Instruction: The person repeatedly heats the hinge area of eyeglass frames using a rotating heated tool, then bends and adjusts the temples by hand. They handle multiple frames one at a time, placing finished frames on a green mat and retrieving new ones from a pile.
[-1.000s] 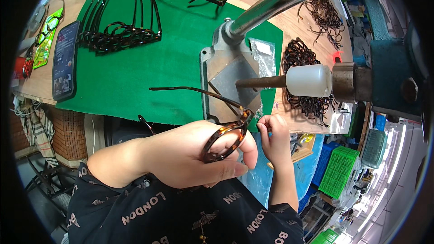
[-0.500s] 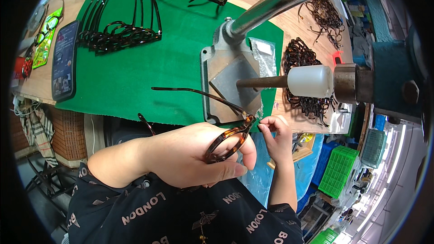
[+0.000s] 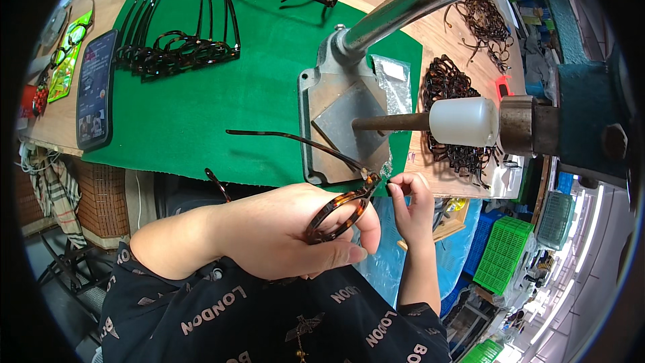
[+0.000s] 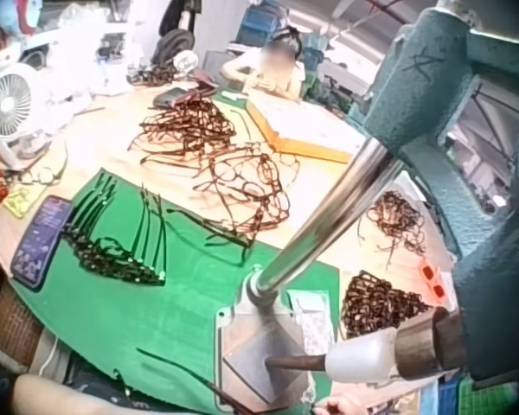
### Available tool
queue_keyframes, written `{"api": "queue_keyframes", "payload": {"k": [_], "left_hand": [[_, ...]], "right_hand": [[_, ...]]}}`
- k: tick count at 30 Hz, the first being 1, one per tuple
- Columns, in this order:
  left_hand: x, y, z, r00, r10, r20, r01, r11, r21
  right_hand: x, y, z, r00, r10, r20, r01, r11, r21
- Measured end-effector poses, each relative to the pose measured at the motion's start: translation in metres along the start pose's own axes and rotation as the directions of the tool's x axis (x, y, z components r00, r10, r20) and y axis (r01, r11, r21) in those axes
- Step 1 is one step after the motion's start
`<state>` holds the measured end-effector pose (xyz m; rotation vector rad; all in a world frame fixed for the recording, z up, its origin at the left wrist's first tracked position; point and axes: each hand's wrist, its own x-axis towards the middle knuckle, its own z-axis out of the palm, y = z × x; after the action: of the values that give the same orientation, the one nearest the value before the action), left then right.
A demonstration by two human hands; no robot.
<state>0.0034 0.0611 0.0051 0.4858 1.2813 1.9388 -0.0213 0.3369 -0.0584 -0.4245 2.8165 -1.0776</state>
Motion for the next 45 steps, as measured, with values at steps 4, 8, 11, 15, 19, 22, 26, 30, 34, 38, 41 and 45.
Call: {"api": "queue_keyframes", "payload": {"k": [4, 8, 11, 15, 19, 22, 26, 30, 34, 38, 41, 45], "left_hand": [[0.001, 0.0, -0.001, 1.0, -0.002, 0.01, 0.002, 1.0, 0.004], [0.001, 0.0, 0.0, 1.0, -0.007, 0.01, 0.007, 1.0, 0.002], [0.001, 0.001, 0.0, 1.0, -0.009, 0.013, 0.009, 1.0, 0.001], [0.001, 0.0, -0.001, 1.0, -0.001, 0.021, 0.001, 1.0, 0.015], [0.001, -0.001, -0.001, 1.0, 0.02, 0.024, -0.02, 1.0, -0.003], [0.001, -0.002, -0.001, 0.999, 0.034, 0.027, -0.034, 0.999, -0.006], [0.001, -0.002, -0.001, 0.999, 0.028, 0.029, -0.028, 1.0, 0.007], [0.001, -0.002, -0.001, 0.999, 0.029, 0.026, -0.029, 1.0, 0.0], [0.002, -0.003, -0.001, 0.998, 0.046, 0.031, -0.047, 0.998, 0.043], [0.002, -0.001, 0.0, 0.999, 0.027, 0.035, -0.029, 0.999, 0.046], [0.001, -0.003, -0.001, 0.999, 0.038, 0.027, -0.039, 0.998, 0.039], [0.0, -0.002, -0.002, 0.999, 0.025, 0.027, -0.026, 1.0, 0.015]], "right_hand": [[-0.002, 0.0, -0.001, 0.999, -0.033, 0.023, 0.035, 0.998, -0.058], [-0.002, 0.001, 0.0, 0.991, -0.133, 0.03, 0.136, 0.98, -0.146], [-0.002, 0.0, 0.001, 0.988, -0.151, 0.032, 0.154, 0.972, -0.179], [-0.002, 0.002, 0.001, 0.993, -0.119, 0.023, 0.121, 0.982, -0.146], [-0.002, 0.002, 0.0, 0.995, -0.101, 0.0, 0.101, 0.99, -0.099], [-0.002, 0.003, 0.0, 0.994, -0.108, 0.008, 0.108, 0.989, -0.104], [-0.001, 0.005, -0.001, 0.989, -0.146, 0.03, 0.149, 0.98, -0.133], [0.001, -0.001, 0.0, 0.991, -0.128, 0.045, 0.133, 0.979, -0.153], [0.006, -0.01, -0.003, 0.988, -0.118, 0.101, 0.136, 0.971, -0.195], [0.013, -0.013, -0.01, 0.983, -0.055, 0.177, 0.083, 0.985, -0.152], [0.012, -0.011, -0.013, 0.983, -0.031, 0.182, 0.046, 0.996, -0.08], [0.011, -0.007, -0.015, 0.99, 0.045, 0.133, -0.046, 0.999, 0.008]]}}
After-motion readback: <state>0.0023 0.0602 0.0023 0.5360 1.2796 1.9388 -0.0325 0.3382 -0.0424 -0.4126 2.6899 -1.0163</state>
